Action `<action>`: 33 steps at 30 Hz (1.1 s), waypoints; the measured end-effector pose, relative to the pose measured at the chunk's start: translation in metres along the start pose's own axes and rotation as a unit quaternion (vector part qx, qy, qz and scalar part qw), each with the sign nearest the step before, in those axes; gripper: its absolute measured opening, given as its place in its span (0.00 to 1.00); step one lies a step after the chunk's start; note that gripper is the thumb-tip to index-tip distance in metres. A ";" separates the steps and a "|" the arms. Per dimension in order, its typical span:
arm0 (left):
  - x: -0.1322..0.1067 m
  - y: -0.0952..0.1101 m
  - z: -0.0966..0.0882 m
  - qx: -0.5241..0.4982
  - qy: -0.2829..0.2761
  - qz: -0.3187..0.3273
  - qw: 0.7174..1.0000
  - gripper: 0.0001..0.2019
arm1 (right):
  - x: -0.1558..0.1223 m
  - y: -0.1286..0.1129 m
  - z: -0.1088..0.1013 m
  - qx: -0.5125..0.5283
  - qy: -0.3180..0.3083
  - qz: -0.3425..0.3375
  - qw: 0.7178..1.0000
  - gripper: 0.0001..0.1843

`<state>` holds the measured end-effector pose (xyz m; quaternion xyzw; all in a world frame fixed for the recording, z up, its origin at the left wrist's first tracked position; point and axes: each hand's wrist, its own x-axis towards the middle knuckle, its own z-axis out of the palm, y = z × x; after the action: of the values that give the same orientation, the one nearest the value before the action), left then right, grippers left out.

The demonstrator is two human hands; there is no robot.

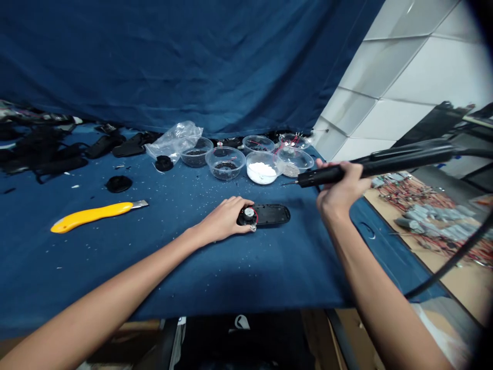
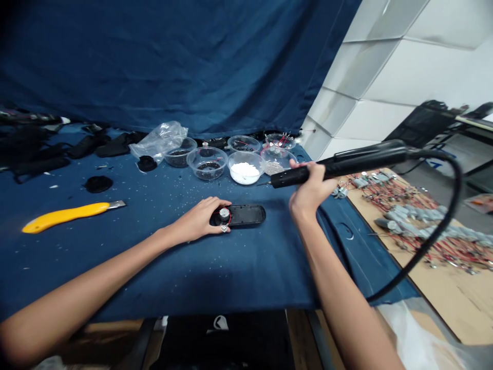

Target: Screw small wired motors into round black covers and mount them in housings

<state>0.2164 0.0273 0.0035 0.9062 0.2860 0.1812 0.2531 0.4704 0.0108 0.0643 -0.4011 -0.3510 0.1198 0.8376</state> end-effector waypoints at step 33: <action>-0.001 0.001 0.003 0.008 0.011 -0.018 1.000 0.28 | -0.068 0.004 0.058 0.015 -0.173 0.084 0.981 0.18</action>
<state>0.2181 0.0247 0.0013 0.9010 0.3063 0.1848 0.2456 0.3819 0.0150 0.0526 -0.3901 -0.4535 0.2627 0.7571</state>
